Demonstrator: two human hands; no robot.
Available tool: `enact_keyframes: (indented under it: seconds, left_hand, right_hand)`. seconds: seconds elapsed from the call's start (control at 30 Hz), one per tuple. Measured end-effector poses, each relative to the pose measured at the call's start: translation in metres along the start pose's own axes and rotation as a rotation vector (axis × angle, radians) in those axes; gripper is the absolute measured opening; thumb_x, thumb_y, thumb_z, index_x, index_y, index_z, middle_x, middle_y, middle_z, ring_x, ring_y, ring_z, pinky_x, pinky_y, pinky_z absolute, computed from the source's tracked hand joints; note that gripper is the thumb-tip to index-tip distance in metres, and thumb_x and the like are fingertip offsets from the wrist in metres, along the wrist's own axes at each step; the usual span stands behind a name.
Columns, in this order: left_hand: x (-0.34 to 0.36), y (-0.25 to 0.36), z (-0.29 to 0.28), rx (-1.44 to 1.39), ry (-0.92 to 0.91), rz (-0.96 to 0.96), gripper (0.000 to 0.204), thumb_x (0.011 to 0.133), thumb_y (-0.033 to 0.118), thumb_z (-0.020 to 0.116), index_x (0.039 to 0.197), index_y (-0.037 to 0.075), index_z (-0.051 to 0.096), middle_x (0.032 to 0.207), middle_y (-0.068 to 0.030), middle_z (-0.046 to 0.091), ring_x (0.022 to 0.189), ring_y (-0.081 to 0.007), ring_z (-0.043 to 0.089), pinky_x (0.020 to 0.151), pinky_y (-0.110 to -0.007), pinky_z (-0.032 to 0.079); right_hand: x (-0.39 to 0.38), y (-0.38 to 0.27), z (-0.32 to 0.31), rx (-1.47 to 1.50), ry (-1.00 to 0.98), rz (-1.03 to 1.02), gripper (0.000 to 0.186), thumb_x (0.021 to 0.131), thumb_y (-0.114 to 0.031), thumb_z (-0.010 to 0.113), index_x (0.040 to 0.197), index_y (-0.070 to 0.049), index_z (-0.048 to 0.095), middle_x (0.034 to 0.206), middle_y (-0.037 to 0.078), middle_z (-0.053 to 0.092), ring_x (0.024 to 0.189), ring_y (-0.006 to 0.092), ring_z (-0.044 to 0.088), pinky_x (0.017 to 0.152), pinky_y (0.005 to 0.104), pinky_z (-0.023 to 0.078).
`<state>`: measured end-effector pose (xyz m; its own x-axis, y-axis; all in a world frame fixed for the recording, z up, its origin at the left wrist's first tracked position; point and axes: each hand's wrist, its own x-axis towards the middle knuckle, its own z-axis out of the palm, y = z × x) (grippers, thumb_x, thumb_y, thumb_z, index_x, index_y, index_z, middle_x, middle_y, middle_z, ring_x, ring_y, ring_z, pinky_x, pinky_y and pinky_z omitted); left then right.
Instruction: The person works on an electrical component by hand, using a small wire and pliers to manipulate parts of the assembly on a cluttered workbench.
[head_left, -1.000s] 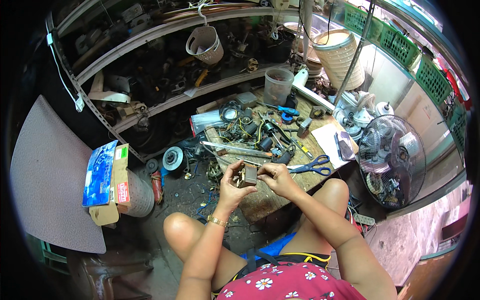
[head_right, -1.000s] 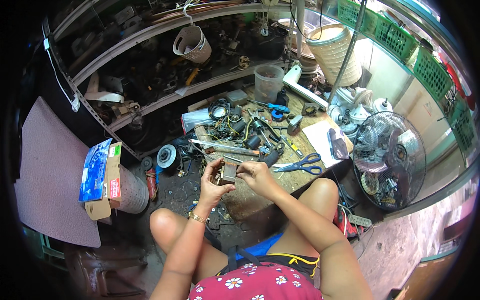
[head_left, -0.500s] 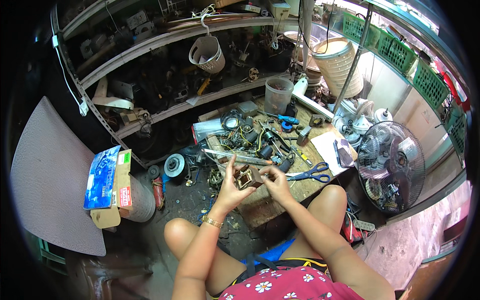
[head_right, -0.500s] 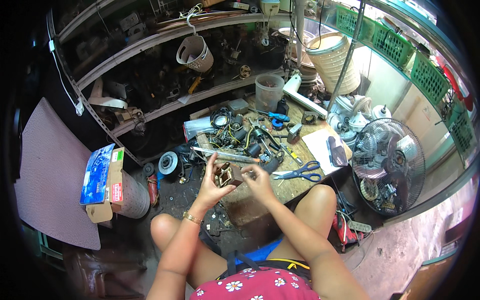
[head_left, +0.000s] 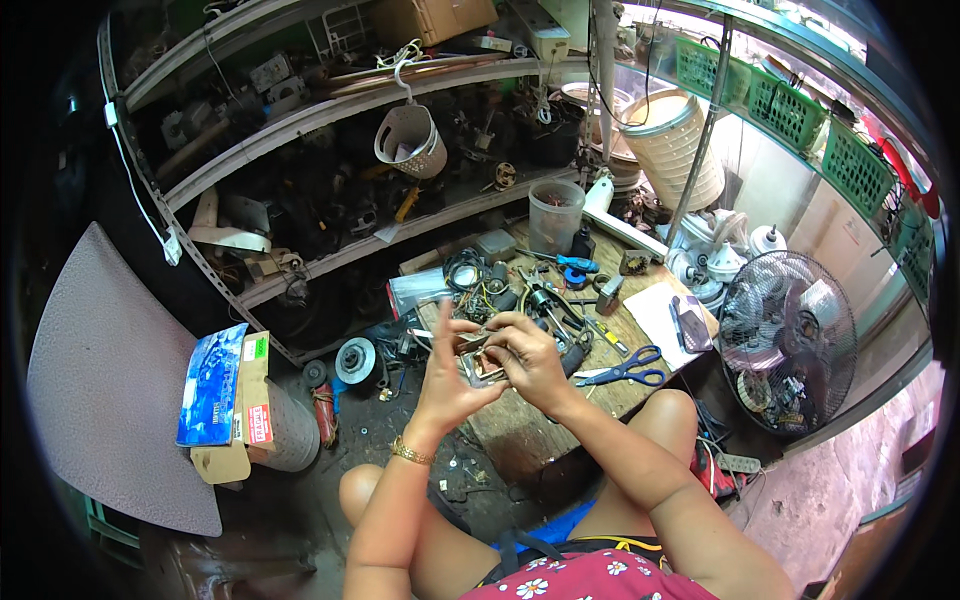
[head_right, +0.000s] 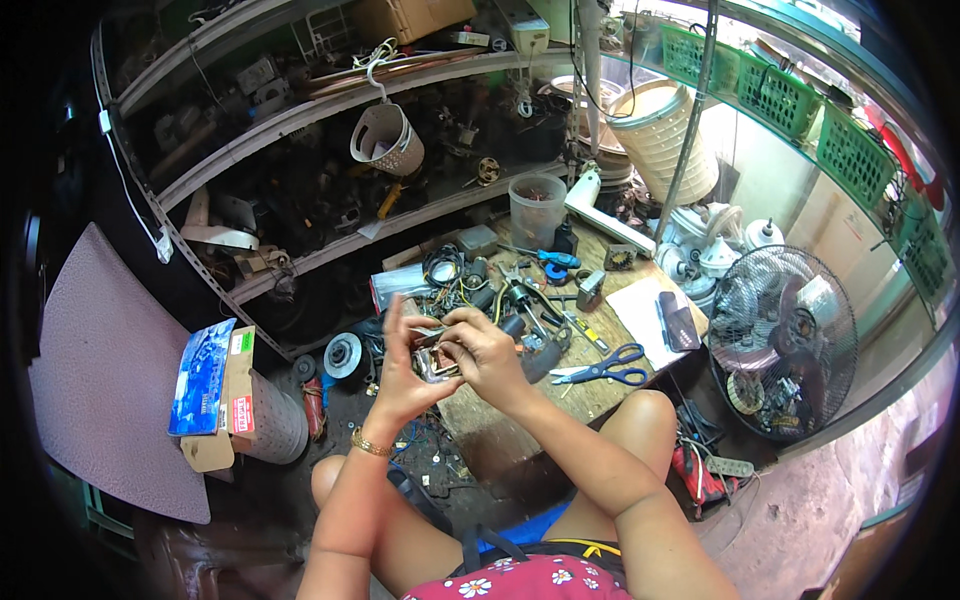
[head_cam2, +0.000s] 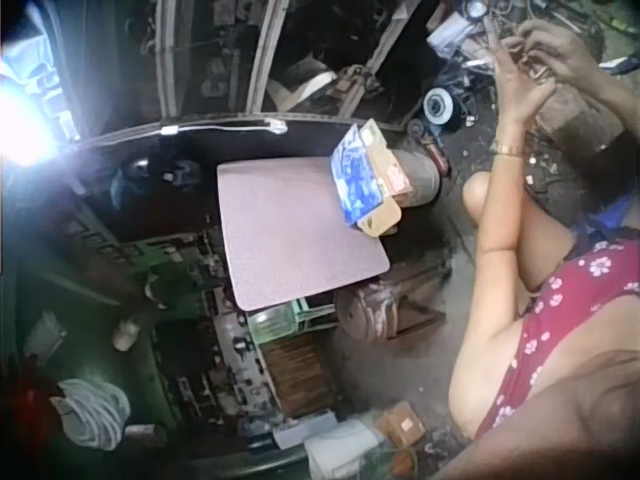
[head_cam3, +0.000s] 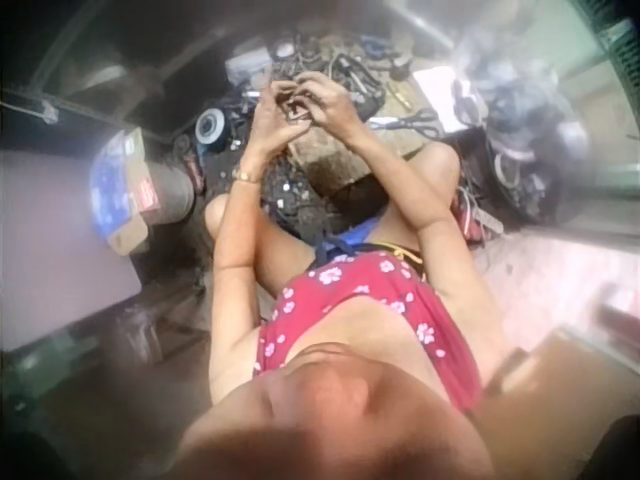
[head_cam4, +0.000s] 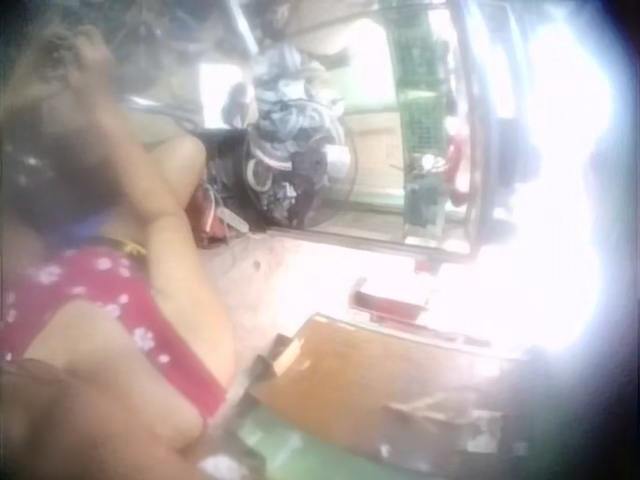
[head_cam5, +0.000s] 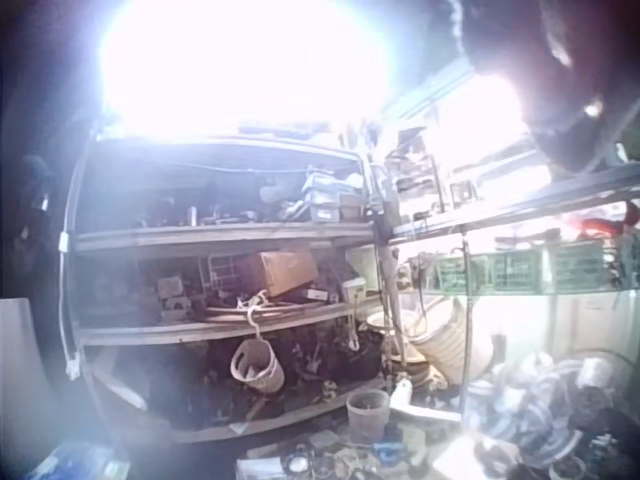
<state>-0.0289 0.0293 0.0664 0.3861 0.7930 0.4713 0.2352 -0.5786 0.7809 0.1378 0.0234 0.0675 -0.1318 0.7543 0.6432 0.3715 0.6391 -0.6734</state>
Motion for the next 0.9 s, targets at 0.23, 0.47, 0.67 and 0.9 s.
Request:
enact_keyframes:
  seconds: [0.23,0.47,0.67,0.9]
  left_hand:
    - [-0.02,-0.033,0.025,-0.96,0.388,-0.19,0.1,0.066,0.041,0.095,0.143,0.004,0.043,0.13,-0.0053,0.056,0.121,-0.0169,0.056,0.101,-0.034,0.049]
    - [-0.02,-0.034,-0.01,-0.76,0.134,-0.222,0.078,0.068,0.027,0.093,0.129,-0.003,0.055,0.116,-0.0073,0.065,0.107,-0.016,0.063,0.097,-0.033,0.051]
    - [-0.022,-0.034,-0.002,-0.902,0.153,-0.24,0.077,0.067,0.017,0.092,0.131,-0.003,0.053,0.122,-0.0086,0.061,0.113,-0.0168,0.061,0.099,-0.034,0.051]
    - [-0.019,-0.042,0.008,-0.664,0.283,-0.139,0.074,0.07,0.008,0.087,0.133,0.001,0.048,0.124,-0.0091,0.06,0.117,-0.0189,0.059,0.1,-0.034,0.051]
  right_hand:
    - [0.011,-0.006,0.04,0.358,0.282,0.131,0.01,0.097,-0.008,0.063,0.091,-0.002,0.059,0.111,0.005,0.054,0.104,0.0116,0.051,0.089,0.026,0.045]
    - [-0.005,0.01,0.005,0.712,-0.009,0.429,0.012,0.099,-0.012,0.061,0.092,-0.003,0.058,0.098,0.0,0.059,0.095,0.0079,0.054,0.087,0.026,0.044]
    - [-0.003,0.011,-0.015,0.687,-0.121,0.495,0.016,0.099,-0.017,0.062,0.096,-0.002,0.06,0.093,0.0,0.061,0.091,0.0069,0.054,0.085,0.026,0.045]
    - [0.002,0.017,-0.012,0.711,-0.116,0.509,0.018,0.101,-0.018,0.059,0.092,-0.002,0.061,0.083,0.001,0.061,0.08,0.0086,0.055,0.076,0.0262,0.046]
